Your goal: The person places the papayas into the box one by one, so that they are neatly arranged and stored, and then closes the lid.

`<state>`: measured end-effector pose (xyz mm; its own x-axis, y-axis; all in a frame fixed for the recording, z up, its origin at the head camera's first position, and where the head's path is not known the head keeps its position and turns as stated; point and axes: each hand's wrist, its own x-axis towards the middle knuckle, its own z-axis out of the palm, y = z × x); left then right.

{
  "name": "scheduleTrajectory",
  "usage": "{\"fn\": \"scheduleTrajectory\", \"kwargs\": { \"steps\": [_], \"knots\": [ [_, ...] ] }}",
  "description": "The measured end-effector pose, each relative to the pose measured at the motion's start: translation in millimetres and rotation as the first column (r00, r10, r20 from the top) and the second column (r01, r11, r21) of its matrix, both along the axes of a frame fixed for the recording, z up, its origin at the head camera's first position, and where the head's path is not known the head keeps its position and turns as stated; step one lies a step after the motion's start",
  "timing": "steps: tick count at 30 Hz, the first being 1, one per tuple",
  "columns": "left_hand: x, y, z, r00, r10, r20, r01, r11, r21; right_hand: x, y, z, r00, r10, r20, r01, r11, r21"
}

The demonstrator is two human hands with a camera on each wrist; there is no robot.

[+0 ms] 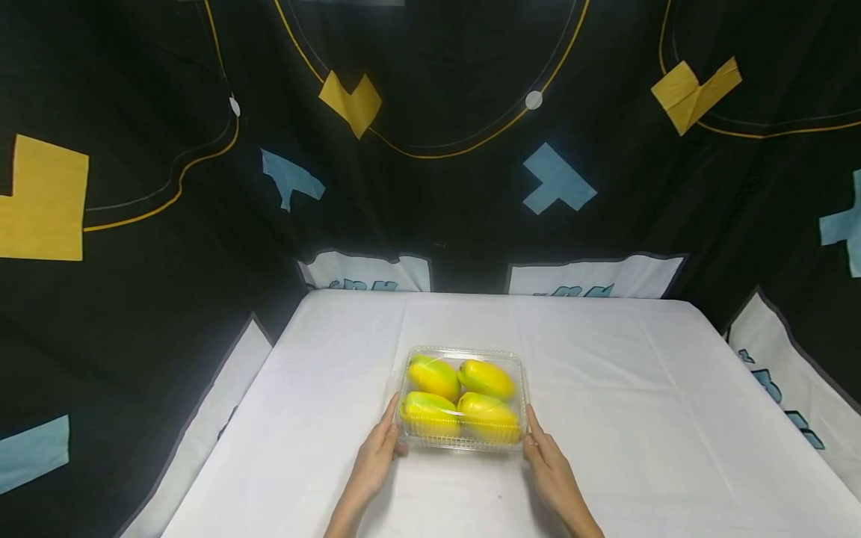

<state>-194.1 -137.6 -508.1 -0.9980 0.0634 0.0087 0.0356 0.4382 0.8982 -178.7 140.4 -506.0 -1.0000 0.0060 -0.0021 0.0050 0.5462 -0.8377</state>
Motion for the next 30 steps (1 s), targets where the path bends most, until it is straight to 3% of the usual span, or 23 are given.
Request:
{"fn": "scheduleTrajectory", "kwargs": {
  "steps": [18,30],
  "knots": [
    [-1.1,4.6,-5.1,0.997,0.029,-0.073,-0.029,1.0,0.003,0.3,-0.3,-2.8,0.999,-0.017,-0.034,0.017,1.0,-0.023],
    [2.3,10.1,-8.8,0.994,0.069,-0.09,-0.054,0.985,0.163,2.8,-2.0,-7.1,0.999,-0.002,-0.037,-0.002,0.994,-0.111]
  ]
}}
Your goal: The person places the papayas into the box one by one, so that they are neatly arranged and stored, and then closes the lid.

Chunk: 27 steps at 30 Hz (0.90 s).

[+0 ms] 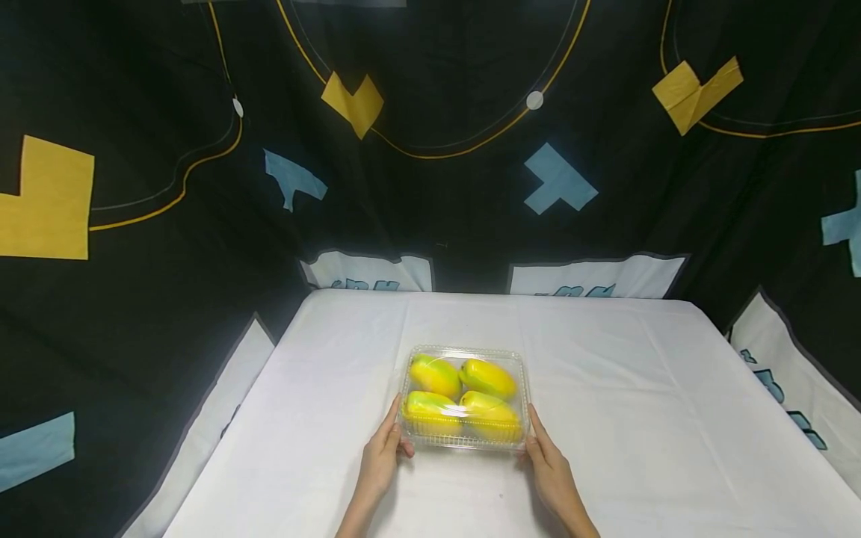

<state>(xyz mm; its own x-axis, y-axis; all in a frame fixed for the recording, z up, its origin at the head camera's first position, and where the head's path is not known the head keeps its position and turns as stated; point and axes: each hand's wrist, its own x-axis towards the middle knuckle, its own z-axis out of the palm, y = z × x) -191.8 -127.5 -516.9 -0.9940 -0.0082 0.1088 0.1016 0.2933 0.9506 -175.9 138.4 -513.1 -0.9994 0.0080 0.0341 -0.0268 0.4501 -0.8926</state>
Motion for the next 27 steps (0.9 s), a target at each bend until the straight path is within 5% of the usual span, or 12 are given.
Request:
{"fn": "scheduleTrajectory", "kwargs": {
  "steps": [17,27],
  "knots": [
    [1.7,4.5,3.5,0.999,0.042,-0.025,-0.041,0.998,0.058,-3.0,-0.4,-0.5,0.999,0.033,0.003,-0.032,0.98,-0.199],
    [2.3,7.8,2.5,0.996,0.085,-0.017,-0.084,0.993,0.083,-1.2,-2.5,-3.4,0.997,0.006,-0.071,-0.023,0.969,-0.245]
  ]
}}
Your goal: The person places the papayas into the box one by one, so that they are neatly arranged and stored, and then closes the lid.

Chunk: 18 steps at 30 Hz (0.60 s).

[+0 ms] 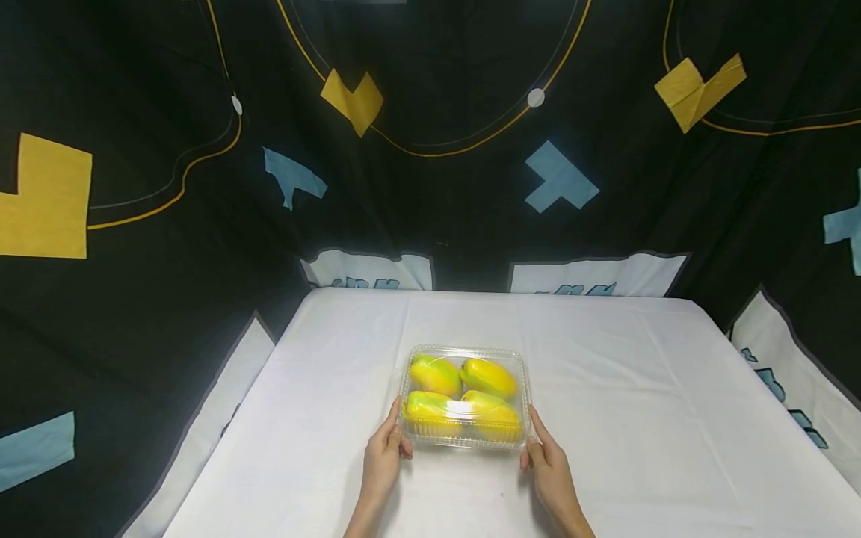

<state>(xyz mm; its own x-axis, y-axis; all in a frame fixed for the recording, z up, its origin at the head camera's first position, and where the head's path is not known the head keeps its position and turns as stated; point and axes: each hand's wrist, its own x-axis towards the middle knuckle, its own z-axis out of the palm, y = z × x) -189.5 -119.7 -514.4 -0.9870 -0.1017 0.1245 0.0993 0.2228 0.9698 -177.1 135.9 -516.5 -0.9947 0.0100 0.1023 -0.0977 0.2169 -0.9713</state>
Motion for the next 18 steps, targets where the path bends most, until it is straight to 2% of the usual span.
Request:
{"fn": "scheduleTrajectory", "kwargs": {
  "steps": [6,12,18],
  "knots": [
    [0.1,4,2.3,0.998,0.063,0.019,-0.063,0.998,0.003,1.5,-2,2.5,0.999,-0.042,0.019,0.042,0.999,0.004],
    [-0.1,8,3.9,0.991,0.122,0.057,-0.123,0.992,-0.003,2.3,-4,6.1,0.994,-0.072,0.081,0.072,0.997,-0.007],
    [-0.2,11,3.4,0.988,0.144,0.059,-0.145,0.989,0.015,2.9,-6,8.3,0.987,-0.105,0.12,0.106,0.994,-0.005]
  ]
}}
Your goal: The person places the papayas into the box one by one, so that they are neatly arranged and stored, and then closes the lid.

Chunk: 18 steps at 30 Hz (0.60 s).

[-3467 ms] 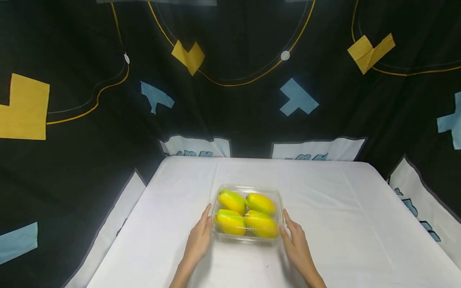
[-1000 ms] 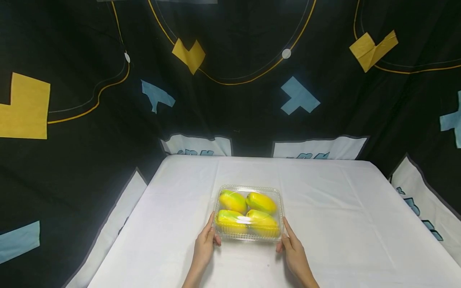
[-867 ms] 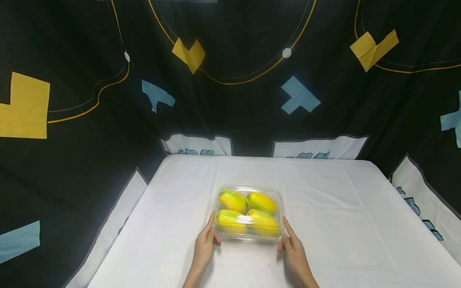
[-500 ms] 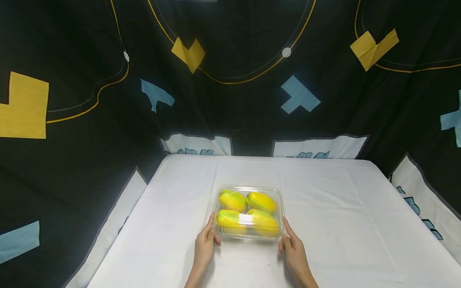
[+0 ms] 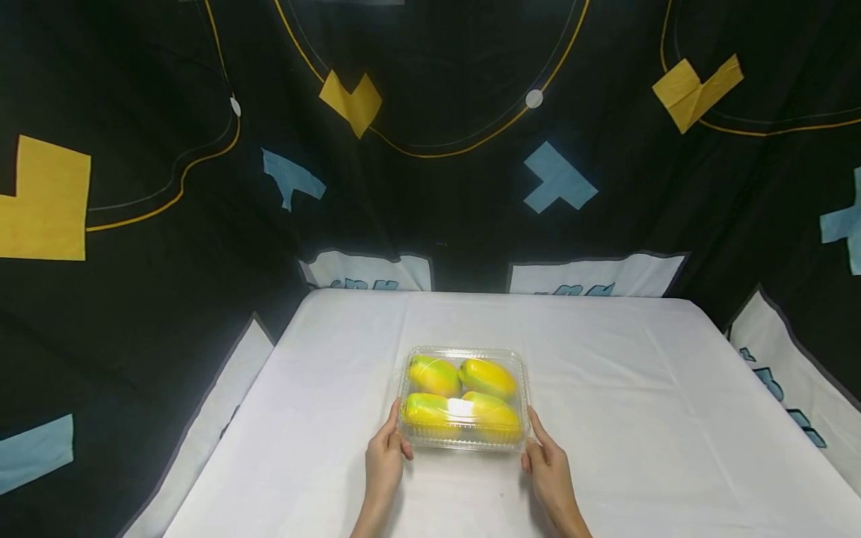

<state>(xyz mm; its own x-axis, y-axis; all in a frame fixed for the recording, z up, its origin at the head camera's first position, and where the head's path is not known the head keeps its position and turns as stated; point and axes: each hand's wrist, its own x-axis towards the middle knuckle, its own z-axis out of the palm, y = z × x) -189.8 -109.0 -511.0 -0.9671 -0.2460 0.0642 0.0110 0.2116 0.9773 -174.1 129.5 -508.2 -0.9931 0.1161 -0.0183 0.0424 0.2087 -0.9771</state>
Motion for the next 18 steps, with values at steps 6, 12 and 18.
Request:
{"fn": "scheduleTrajectory", "kwargs": {
  "steps": [6,12,18],
  "knots": [
    [1.0,2,-1.6,0.998,0.006,-0.06,-0.007,1.0,-0.017,-0.8,-1,-0.3,1.0,-0.014,-0.006,0.014,1.0,-0.004],
    [0.2,-1,-4.4,0.996,-0.017,-0.089,0.017,1.0,0.001,-3.8,-1,-4.1,0.998,-0.032,0.046,0.032,0.999,0.004],
    [-0.6,-11,-7.1,0.987,-0.159,0.026,0.156,0.984,0.091,-4.3,6,-4.5,0.988,-0.11,0.112,0.105,0.993,0.057]
  ]
}}
